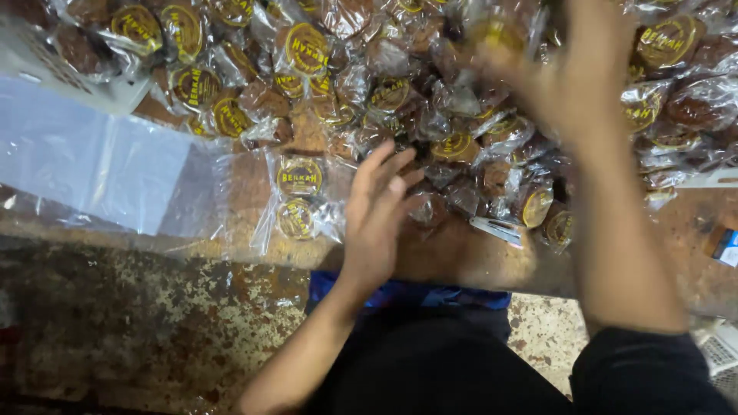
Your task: Packing individually wrapped cakes into a plastic bag and stapling it shut
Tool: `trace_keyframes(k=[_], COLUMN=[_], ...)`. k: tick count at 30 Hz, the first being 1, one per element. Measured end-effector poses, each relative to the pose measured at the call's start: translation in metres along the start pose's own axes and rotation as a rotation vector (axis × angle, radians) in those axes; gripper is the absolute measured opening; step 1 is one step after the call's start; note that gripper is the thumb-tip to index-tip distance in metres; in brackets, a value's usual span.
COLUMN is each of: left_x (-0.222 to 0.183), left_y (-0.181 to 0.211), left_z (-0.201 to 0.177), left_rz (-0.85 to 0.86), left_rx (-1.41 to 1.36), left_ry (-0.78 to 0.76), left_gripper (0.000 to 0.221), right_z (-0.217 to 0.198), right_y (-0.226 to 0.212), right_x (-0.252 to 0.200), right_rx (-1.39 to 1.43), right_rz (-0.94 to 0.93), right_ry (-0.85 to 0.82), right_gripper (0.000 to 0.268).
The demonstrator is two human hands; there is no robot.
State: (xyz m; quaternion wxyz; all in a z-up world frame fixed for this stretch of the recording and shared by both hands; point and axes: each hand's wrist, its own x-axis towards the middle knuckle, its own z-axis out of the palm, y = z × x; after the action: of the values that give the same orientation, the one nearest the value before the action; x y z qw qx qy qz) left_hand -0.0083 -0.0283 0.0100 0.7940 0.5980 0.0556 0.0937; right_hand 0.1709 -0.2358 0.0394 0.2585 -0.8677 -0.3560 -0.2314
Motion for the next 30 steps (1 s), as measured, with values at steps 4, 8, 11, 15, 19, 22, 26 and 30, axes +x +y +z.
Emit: trace_keyframes(k=[4, 8, 11, 15, 19, 22, 26, 30], left_x=[-0.002, -0.03, -0.046, -0.037, -0.027, -0.02, -0.021, -0.012], left_y=[-0.01, -0.056, -0.059, -0.012, -0.031, -0.054, -0.027, 0.002], left_z=[0.025, 0.037, 0.029, 0.004, -0.022, -0.052, -0.063, -0.057], left_rz=[-0.535, -0.712, -0.74, -0.208, 0.615, 0.591, -0.1, -0.186], left_rx=[-0.762, -0.763, -0.708, 0.196, 1.221, 1.509, 1.295, 1.549], left_ry=[0.077, 0.162, -0.099, -0.3, -0.058, -0.079, -0.06, -0.304], left_gripper=[0.061, 0.027, 0.055, 0.041, 0.007, 0.007, 0.046, 0.058], right_z=[-0.002, -0.005, -0.015, -0.017, 0.022, 0.026, 0.02, 0.014], right_y=[-0.126, -0.166, -0.161, -0.163, -0.15, -0.147, -0.151, -0.147], right_x=[-0.076, -0.104, -0.143, -0.174, -0.201, -0.212, -0.208, -0.199], right_rx=[0.298, 0.326, 0.427, 0.147, -0.264, -0.387, -0.117, 0.266], right_rz=[0.349, 0.337, 0.383, 0.412, 0.17, 0.175, 0.316, 0.808], right_ry=[-0.272, -0.345, -0.259, -0.097, -0.321, -0.426, -0.472, -0.463], right_gripper=[0.066, 0.048, 0.047, 0.055, 0.042, 0.049, 0.06, 0.085])
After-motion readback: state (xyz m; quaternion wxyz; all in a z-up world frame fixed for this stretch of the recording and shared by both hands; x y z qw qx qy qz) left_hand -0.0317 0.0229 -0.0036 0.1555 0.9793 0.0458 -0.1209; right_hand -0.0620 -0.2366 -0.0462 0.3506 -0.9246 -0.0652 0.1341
